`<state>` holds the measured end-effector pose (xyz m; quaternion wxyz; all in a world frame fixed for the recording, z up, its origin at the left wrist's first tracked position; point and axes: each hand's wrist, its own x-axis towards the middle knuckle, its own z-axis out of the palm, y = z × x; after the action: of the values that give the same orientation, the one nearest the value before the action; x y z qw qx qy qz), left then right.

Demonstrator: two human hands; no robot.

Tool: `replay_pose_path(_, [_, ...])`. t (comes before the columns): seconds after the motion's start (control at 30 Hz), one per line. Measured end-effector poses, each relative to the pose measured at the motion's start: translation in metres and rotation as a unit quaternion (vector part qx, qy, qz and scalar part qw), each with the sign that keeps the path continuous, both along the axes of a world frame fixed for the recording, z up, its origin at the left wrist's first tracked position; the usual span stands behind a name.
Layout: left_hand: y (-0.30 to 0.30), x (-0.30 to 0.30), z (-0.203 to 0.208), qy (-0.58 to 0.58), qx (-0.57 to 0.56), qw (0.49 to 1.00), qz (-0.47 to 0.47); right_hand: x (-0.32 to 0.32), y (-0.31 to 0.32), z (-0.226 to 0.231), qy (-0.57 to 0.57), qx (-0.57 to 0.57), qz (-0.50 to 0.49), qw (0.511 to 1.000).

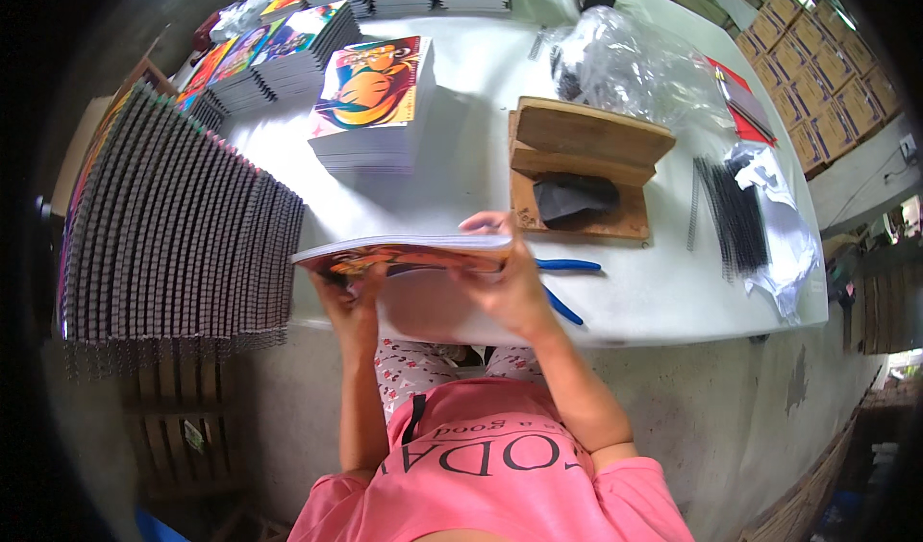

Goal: The person threads a wire spiral through the pre-punched holes of a notebook, uses pliers to trim and crimp the wire ends, and stacks the finished notebook onto a pile.

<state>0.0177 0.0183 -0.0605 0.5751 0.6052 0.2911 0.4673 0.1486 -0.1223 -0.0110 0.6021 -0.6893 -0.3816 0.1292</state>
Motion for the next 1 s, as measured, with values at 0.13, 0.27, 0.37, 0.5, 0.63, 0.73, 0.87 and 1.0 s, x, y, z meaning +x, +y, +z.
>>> replay_pose_path(0.13, [0.009, -0.019, -0.015, 0.033, 0.034, 0.998, -0.05, -0.01, -0.003, -0.031, 0.125, -0.011, 0.023, 0.992])
replay_pose_path(0.27, [-0.005, -0.02, -0.01, 0.019, -0.023, 0.996, -0.083, -0.01, -0.007, -0.053, 0.209, 0.022, 0.0, 0.978])
replay_pose_path(0.37, [-0.023, -0.005, 0.025, 0.105, 0.325, 0.923, 0.179, -0.007, -0.018, -0.052, 0.271, -0.009, -0.011, 0.963])
replay_pose_path(0.5, [-0.059, 0.012, 0.075, 0.313, 0.512, 0.799, 0.015, 0.007, -0.042, -0.045, 0.163, -0.077, 0.092, 0.979])
replay_pose_path(0.63, [-0.05, 0.02, 0.072, 0.244, 0.449, 0.858, -0.054, 0.091, -0.099, 0.023, 0.123, 0.109, 0.201, 0.966])
replay_pose_path(0.73, [-0.05, 0.016, 0.075, 0.242, 0.455, 0.853, -0.085, 0.198, -0.146, 0.021, 0.011, -0.035, -0.275, 0.961])
replay_pose_path(0.87, [-0.045, 0.016, 0.079, 0.218, 0.461, 0.852, -0.122, 0.296, -0.189, -0.053, -0.163, -0.343, -0.459, 0.803])
replay_pose_path(1.0, [-0.038, 0.009, 0.078, 0.22, 0.453, 0.853, -0.138, 0.302, -0.196, -0.044, -0.145, -0.451, -0.388, 0.79])
